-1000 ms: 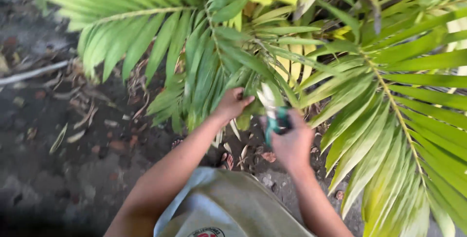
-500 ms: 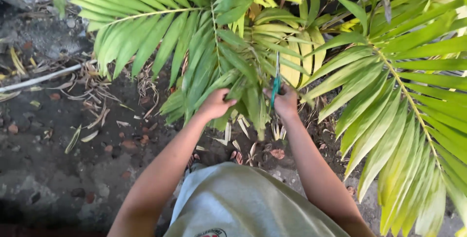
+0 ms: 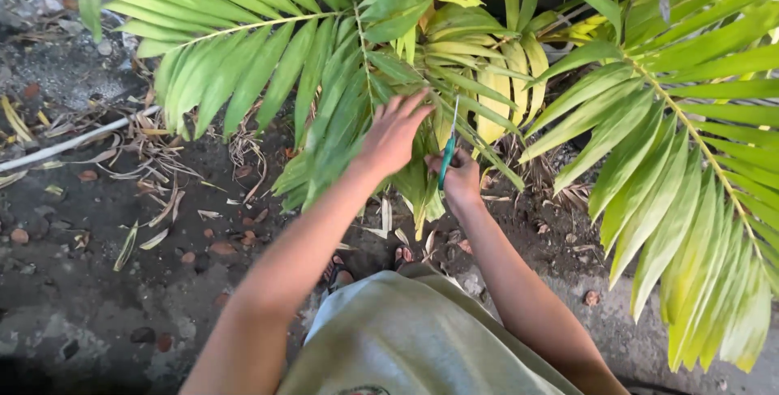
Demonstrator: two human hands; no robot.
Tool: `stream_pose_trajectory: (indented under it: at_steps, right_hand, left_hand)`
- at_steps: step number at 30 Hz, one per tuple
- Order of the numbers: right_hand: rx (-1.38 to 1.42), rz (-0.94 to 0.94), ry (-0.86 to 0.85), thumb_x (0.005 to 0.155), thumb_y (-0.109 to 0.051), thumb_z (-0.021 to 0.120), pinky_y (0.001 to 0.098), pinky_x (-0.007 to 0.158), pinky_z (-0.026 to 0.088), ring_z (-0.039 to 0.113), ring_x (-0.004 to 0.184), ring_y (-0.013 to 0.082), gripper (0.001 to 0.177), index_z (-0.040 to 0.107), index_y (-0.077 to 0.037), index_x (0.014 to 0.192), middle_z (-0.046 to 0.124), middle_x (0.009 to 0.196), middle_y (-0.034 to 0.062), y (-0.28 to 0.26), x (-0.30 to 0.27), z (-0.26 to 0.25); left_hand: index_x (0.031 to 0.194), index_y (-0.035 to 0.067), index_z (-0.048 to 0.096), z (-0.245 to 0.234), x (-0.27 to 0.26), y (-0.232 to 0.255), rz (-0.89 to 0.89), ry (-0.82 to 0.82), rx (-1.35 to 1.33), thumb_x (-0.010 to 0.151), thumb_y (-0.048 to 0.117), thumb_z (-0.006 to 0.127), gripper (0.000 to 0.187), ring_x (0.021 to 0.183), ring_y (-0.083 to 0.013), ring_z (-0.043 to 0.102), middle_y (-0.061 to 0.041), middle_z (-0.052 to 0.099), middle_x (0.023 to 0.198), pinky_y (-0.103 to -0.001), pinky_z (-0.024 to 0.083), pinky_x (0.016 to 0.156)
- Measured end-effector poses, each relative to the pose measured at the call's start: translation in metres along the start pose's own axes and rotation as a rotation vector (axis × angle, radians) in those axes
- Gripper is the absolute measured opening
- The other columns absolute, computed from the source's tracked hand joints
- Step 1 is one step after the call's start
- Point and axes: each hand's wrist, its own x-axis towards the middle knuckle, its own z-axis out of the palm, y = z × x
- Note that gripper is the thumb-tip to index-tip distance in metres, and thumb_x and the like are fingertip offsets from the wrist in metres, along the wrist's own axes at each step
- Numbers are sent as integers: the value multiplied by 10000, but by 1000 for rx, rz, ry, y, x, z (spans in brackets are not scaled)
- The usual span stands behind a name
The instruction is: Pruning dry and yellowing leaves from a palm plant using scissors.
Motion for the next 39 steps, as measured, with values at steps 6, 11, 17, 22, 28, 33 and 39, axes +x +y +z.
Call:
stream_pose_trajectory:
  at_steps: [6,11,17,22,28,33,39]
  right_hand:
    - [75,-18,-6,839,22,752,276,644,523,660,721,163,225,596,-15,998,709,867,97,1,6,-44]
    - [192,22,-70,830,17,774,280,660,541,665,741,178,249,601,-3,1008,695,895,115,-9,15,-94]
    - [349,200,-117,842,8,779,217,637,532,641,735,130,246,599,-28,1007,659,887,75,-37,34,-101]
    - [503,329,-229,807,-10,820,176,599,523,622,713,87,327,570,-90,1001,645,871,18,-64,28,-54]
    - [595,422,-131,831,-39,803,183,606,532,629,723,92,332,564,-90,1055,684,895,32,-47,27,-42]
    - [497,161,-171,852,-17,793,237,660,534,650,748,133,245,595,-46,993,682,899,72,-32,21,-52]
    - [-37,-112,-93,863,-51,816,247,680,513,653,730,108,213,626,-44,959,694,847,33,-37,18,-73]
  left_hand:
    - [1186,142,713,5,23,-18,64,-549,262,827,-9,641,396,1285,-272,560,-84,705,1180,-540,348,1163]
    - [996,121,769,-14,-26,-78,-40,-363,305,817,16,651,238,1031,-286,654,-121,716,999,-465,436,990]
    - [1062,124,763,-16,-128,-144,-316,-560,681,855,147,708,216,1293,-304,550,-128,563,1342,-467,425,1072]
    - [1386,193,601,-28,-92,-47,-560,-889,460,794,57,782,634,1298,-410,500,-287,152,1666,-428,511,1004]
    - [1129,12,717,8,-26,24,-587,-410,-218,1037,254,613,279,928,-288,750,-205,759,1038,-391,574,857]
    - [1211,25,610,52,17,40,-789,-175,-418,950,503,727,557,957,-293,691,-195,719,1079,-406,545,849]
    - [1260,15,623,118,28,20,-1109,-417,-1635,861,422,749,583,886,-224,729,-138,726,1115,-394,638,774]
